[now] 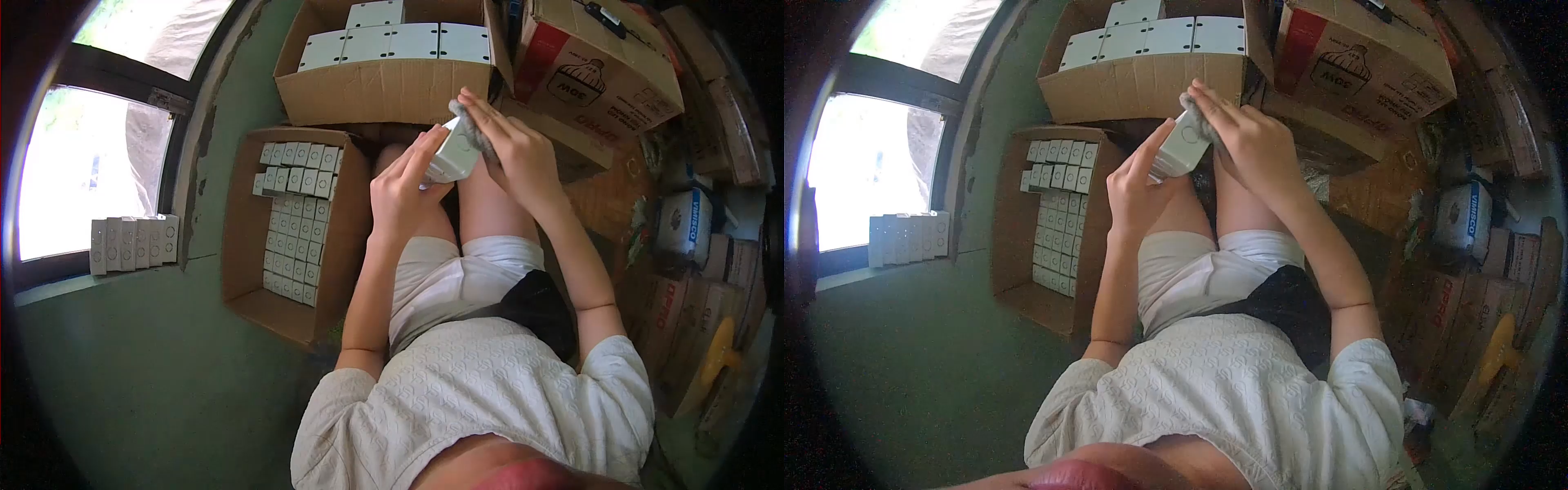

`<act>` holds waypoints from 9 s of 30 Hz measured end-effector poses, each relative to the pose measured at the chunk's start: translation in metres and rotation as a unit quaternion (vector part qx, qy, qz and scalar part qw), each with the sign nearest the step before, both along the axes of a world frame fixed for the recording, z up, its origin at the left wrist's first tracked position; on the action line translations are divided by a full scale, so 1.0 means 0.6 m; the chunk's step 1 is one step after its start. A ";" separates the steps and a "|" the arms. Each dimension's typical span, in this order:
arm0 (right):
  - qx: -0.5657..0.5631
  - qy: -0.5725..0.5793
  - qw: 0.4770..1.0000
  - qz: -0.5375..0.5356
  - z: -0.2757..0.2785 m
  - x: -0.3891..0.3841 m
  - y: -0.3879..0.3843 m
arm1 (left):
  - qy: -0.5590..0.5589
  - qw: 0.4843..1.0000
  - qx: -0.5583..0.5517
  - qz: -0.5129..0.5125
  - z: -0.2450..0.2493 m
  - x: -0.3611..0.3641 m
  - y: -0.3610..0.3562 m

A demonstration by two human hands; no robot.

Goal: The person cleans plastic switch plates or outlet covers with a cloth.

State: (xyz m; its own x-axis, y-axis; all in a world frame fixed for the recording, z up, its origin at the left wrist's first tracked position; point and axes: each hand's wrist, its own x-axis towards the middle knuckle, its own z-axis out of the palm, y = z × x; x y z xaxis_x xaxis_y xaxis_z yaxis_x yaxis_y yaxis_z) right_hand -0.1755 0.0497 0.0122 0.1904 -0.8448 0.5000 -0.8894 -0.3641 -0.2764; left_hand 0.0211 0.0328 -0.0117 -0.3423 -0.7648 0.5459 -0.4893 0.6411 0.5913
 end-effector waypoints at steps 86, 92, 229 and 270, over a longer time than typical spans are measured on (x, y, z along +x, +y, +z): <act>-0.009 0.007 1.000 0.025 -0.022 0.039 0.013 | 0.556 0.664 0.499 -0.035 -0.031 -0.015 0.014; -0.066 0.122 0.986 0.091 -0.049 0.059 0.039 | 0.546 0.682 0.486 -0.015 -0.055 0.018 -0.012; 0.216 -0.284 0.922 0.150 -0.026 -0.005 0.044 | -0.123 0.991 -0.053 0.003 -0.035 0.006 0.019; 0.159 -0.201 0.964 0.073 -0.005 0.011 0.032 | -0.087 0.995 -0.052 -0.002 -0.033 0.001 0.032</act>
